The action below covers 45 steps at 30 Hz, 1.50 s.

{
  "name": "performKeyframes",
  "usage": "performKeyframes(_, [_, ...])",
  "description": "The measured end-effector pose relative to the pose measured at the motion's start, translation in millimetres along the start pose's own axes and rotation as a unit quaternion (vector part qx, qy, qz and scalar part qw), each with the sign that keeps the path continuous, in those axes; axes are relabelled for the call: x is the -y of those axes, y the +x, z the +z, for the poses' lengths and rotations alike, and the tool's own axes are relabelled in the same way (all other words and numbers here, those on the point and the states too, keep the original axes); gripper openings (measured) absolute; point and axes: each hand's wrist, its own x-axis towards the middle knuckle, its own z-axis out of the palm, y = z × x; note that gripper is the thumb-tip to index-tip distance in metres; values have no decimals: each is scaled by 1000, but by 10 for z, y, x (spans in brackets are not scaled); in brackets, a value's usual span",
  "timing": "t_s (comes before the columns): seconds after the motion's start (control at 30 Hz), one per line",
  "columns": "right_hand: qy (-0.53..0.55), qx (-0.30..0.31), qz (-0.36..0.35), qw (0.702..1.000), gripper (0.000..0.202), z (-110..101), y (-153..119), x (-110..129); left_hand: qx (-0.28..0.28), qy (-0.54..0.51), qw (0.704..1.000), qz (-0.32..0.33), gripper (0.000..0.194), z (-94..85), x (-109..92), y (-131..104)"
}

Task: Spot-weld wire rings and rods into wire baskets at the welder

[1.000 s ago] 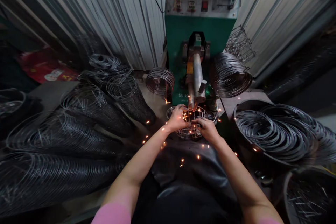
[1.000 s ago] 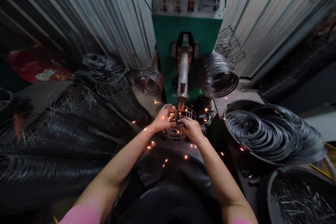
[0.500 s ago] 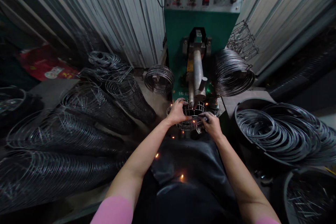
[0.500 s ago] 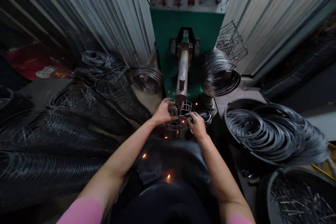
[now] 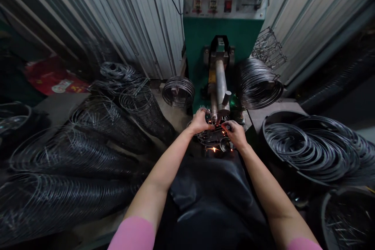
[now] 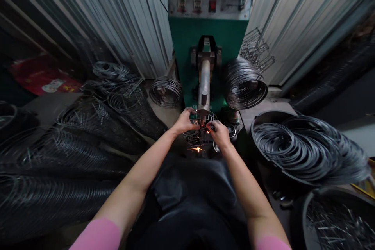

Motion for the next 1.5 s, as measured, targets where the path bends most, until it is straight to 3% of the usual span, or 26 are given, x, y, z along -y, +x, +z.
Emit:
performKeyframes(0.1, [25, -37, 47, 998, 22, 5, -42, 10, 11, 18, 1000, -3, 60, -27, -39, 3])
performKeyframes(0.23, [108, -98, 213, 966, 42, -14, -217, -28, 25, 21, 999, 4, 58, -67, -68, 15])
performKeyframes(0.37, [308, -91, 359, 876, 32, -75, -513, -81, 40, 4, 999, 24, 58, -54, -56, 70])
performKeyframes(0.53, [473, -133, 443, 750, 20, -213, -913, -143, 70, -37, 996, 45, 62, -83, 28, 156])
performKeyframes(0.7, [531, -153, 513, 657, 13, -370, -1175, -280, 75, -141, 987, 33, 100, -147, 438, -50])
performKeyframes(0.77, [555, -151, 527, 626, 12, -398, -1202, -302, 69, -216, 974, -16, 113, -75, 635, -196])
performKeyframes(0.87, [586, -157, 524, 598, 12, -380, -1177, -272, 45, -343, 935, -82, 114, 113, 808, -372])
performKeyframes(0.93, [585, -155, 497, 621, 13, -337, -1178, -248, 15, -396, 913, -98, 107, 215, 831, -441])
performKeyframes(0.97, [564, -163, 478, 653, 15, -310, -1203, -248, -3, -406, 908, -99, 104, 243, 823, -465])
performKeyframes(1.07, [371, -191, 401, 816, 19, -226, -1410, -320, -48, -396, 913, -87, 98, 226, 769, -550])
performKeyframes(1.13, [196, -154, 330, 911, 21, -183, -1610, -405, -61, -375, 923, -67, 98, 161, 717, -651])
performKeyframes(1.17, [125, -114, 294, 941, 21, -174, -1699, -441, -59, -358, 930, -53, 98, 124, 684, -716])
performKeyframes(1.3, [-3, 35, 180, 983, 22, -275, -1763, -338, -50, -226, 973, 20, 97, 12, 437, -1006])
performKeyframes(1.43, [-37, 139, 55, 988, 21, -504, -1317, 187, -46, -47, 995, 74, 98, -42, -12, -1148])
performKeyframes(1.5, [-91, 187, 53, 977, 27, -564, -1037, 435, -40, 22, 995, 93, 97, -57, -244, -1156])
